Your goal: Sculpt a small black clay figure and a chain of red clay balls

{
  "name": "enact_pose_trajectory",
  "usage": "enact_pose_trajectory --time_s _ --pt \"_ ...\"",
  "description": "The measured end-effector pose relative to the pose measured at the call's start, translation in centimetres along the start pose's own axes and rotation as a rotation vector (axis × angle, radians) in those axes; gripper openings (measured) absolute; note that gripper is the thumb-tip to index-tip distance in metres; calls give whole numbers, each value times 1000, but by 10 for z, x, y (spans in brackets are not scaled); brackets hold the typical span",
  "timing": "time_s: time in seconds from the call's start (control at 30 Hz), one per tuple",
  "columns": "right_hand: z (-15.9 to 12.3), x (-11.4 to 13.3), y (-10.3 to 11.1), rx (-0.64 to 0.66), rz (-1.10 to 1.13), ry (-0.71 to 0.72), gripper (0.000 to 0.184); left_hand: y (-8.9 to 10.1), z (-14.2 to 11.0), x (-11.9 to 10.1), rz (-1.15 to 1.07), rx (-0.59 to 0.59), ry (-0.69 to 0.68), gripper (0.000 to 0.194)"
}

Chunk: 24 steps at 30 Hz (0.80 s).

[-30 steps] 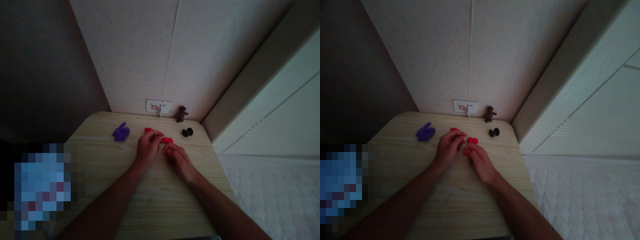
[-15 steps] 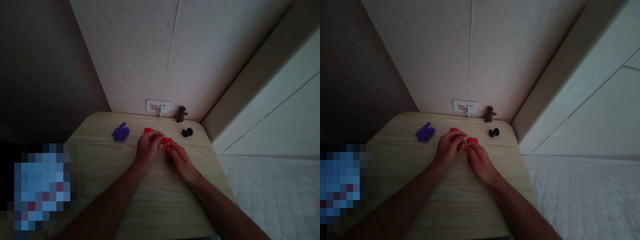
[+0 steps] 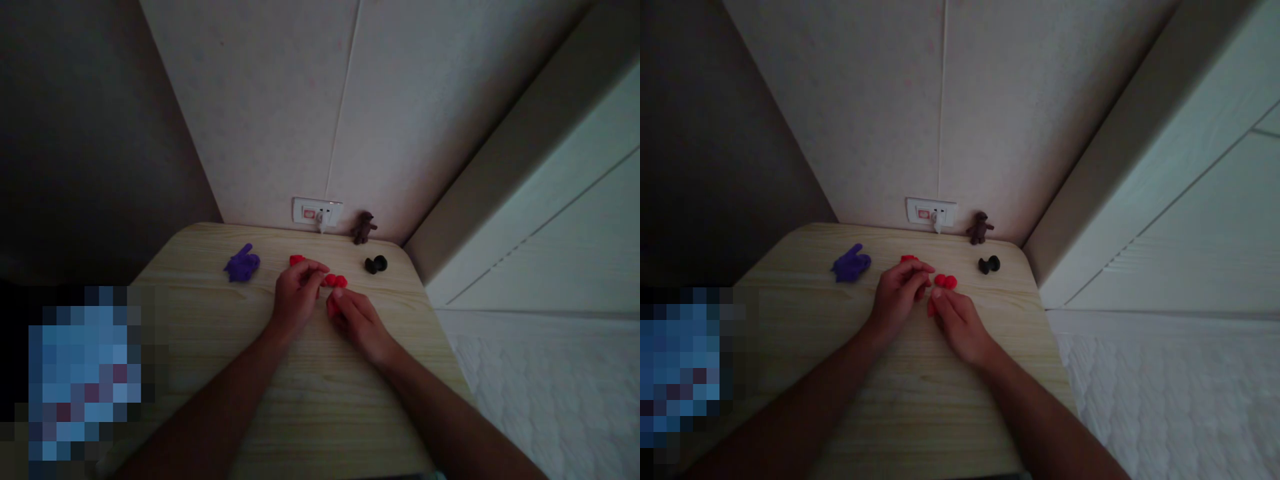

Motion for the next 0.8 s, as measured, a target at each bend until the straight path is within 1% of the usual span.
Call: enact_pose_trajectory --time_s 0.07,0.23,0.4,0.6,0.8 --pt "0 2 -1 4 30 -12 51 0 0 1 -7 1 8 11" --pt "2 3 -1 -9 113 18 33 0 0 2 -2 3 10 12" --pt "2 8 -5 28 171 60 32 0 1 2 3 0 -7 11" --pt "5 16 -2 -7 62 74 32 2 0 -2 22 -17 -34 10" --pt "6 18 -2 -5 71 82 31 1 0 1 1 -4 -14 9"
Point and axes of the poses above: each hand's wrist, its own z-axis towards the middle knuckle, its own y-axis out of the back of the hand, x = y × z, the point moved 8 cm from there along z, towards the middle knuckle, and after that the axes turned 3 degrees about y, right-handed, at the moved point
